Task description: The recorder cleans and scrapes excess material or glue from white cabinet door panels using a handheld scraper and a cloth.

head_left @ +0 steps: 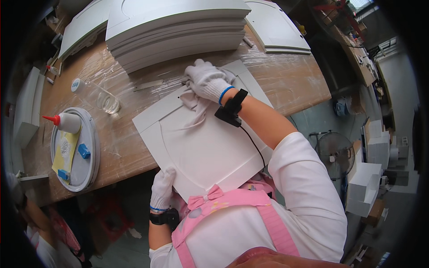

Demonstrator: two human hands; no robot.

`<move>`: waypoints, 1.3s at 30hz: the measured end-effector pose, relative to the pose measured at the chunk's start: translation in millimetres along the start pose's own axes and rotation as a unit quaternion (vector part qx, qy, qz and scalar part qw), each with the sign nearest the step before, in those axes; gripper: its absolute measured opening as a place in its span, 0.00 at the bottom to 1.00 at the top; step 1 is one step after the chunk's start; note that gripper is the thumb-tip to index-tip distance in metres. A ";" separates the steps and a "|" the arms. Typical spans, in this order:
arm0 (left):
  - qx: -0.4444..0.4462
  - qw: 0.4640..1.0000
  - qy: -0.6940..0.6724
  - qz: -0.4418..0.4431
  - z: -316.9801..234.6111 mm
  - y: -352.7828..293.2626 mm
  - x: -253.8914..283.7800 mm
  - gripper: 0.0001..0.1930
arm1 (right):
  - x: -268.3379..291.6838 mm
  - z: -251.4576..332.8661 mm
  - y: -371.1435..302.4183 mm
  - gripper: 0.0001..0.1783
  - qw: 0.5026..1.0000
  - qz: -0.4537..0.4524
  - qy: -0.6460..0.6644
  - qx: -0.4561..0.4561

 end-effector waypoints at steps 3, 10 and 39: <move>-0.017 0.999 -0.035 0.017 -1.6 -1.7 -4.5 0.25 | 32.5 -115.7 -38.0 0.14 0.989 -0.031 -0.083 -0.117; -0.032 0.999 0.010 0.019 -15.6 -7.8 -4.6 0.26 | 75.5 -142.3 -192.5 0.09 0.951 0.288 -0.053 -0.098; -0.037 0.999 0.011 0.036 -11.8 -5.3 -1.6 0.27 | 60.6 -117.1 -76.9 0.16 0.941 0.195 -0.251 -0.114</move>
Point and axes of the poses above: each hand's wrist, its own y-axis towards the middle knuckle, its own x-axis out of the back of the hand, z = x × y, the point moved 4 cm from there along y, towards the middle knuckle, and after that the axes turned 4 degrees about x, right-handed, at the moved point
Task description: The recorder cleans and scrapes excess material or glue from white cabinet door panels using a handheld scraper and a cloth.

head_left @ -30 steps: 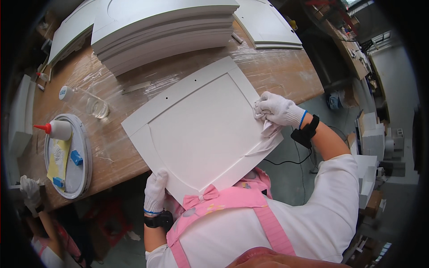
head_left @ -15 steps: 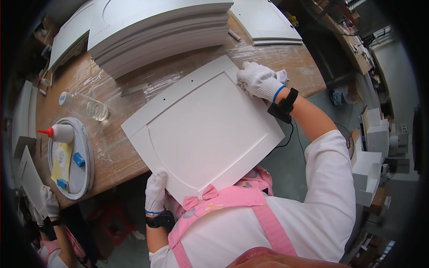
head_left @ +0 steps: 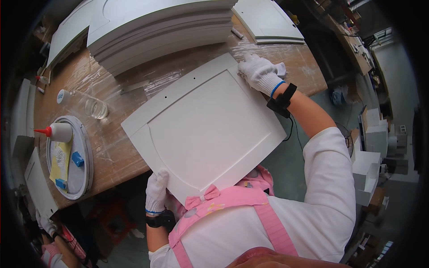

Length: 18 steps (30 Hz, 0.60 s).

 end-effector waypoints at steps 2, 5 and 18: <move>0.020 0.999 0.038 -0.016 -0.4 -1.0 -0.1 0.27 | -2.6 4.5 -8.1 0.16 1.000 0.012 0.001 -0.006; 0.000 1.000 0.018 -0.024 0.0 0.1 -1.9 0.27 | -1.9 3.8 -4.1 0.17 1.000 0.010 -0.007 -0.015; -0.001 1.000 -0.017 -0.003 5.3 10.2 -4.6 0.24 | 2.2 24.0 -5.3 0.14 0.990 -0.068 -0.082 0.095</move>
Point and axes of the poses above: each hand's wrist, its own y-axis towards the middle knuckle, its own x-axis out of the back of the hand, z = x × y, the point moved 4 cm from there along y, towards the middle knuckle, and after that the axes turned 4 degrees about x, right-handed, at the moved point
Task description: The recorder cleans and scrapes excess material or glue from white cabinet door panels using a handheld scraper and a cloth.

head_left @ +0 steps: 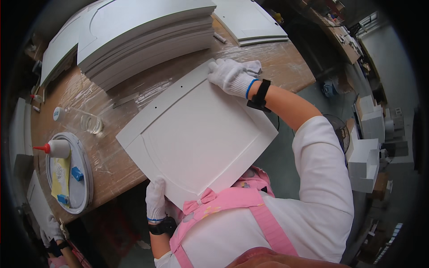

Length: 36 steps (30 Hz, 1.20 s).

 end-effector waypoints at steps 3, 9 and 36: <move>-0.004 0.997 -0.065 -0.027 3.1 -11.9 -1.7 0.25 | -4.8 11.1 16.6 0.14 0.997 -0.031 0.067 -0.025; 0.023 0.995 -0.061 0.076 17.1 43.5 -21.0 0.27 | -84.8 8.5 -81.5 0.14 0.990 -0.015 0.019 0.138; 0.090 0.962 -0.243 -0.083 36.8 -61.3 -33.7 0.25 | -35.5 -43.4 -17.6 0.31 0.841 -0.245 0.447 -0.180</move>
Point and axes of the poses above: each hand's wrist, its own y-axis towards the middle knuckle, its own x-axis out of the back of the hand, z = x × y, the point moved 4 cm from there along y, towards the middle knuckle, and after that the axes turned 4 degrees about x, right-handed, at the moved point
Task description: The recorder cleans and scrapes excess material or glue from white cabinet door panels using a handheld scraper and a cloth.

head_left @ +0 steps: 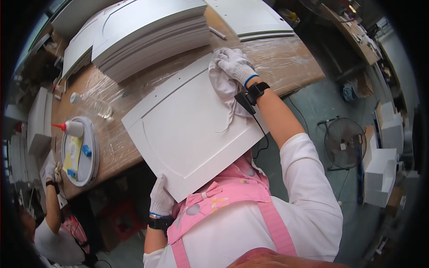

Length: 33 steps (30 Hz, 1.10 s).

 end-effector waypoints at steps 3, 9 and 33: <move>0.007 0.998 -0.059 0.018 18.9 -2.6 2.0 0.24 | -73.3 62.7 -12.5 0.44 0.970 -0.021 -0.241 0.030; 0.022 0.984 -0.119 0.132 21.5 -6.6 -2.4 0.26 | -151.3 229.4 -161.2 0.25 0.854 0.202 0.004 0.479; 0.040 0.931 -0.285 0.223 -2.5 -27.1 13.2 0.52 | -92.0 183.9 -222.8 0.22 0.628 0.640 0.181 0.405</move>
Point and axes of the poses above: each hand's wrist, its own y-axis towards the middle knuckle, its own x-axis out of the back of the hand, z = x × y, the point moved 4 cm from there along y, towards the middle knuckle, and after that the axes turned 4 degrees about x, right-handed, at the moved point
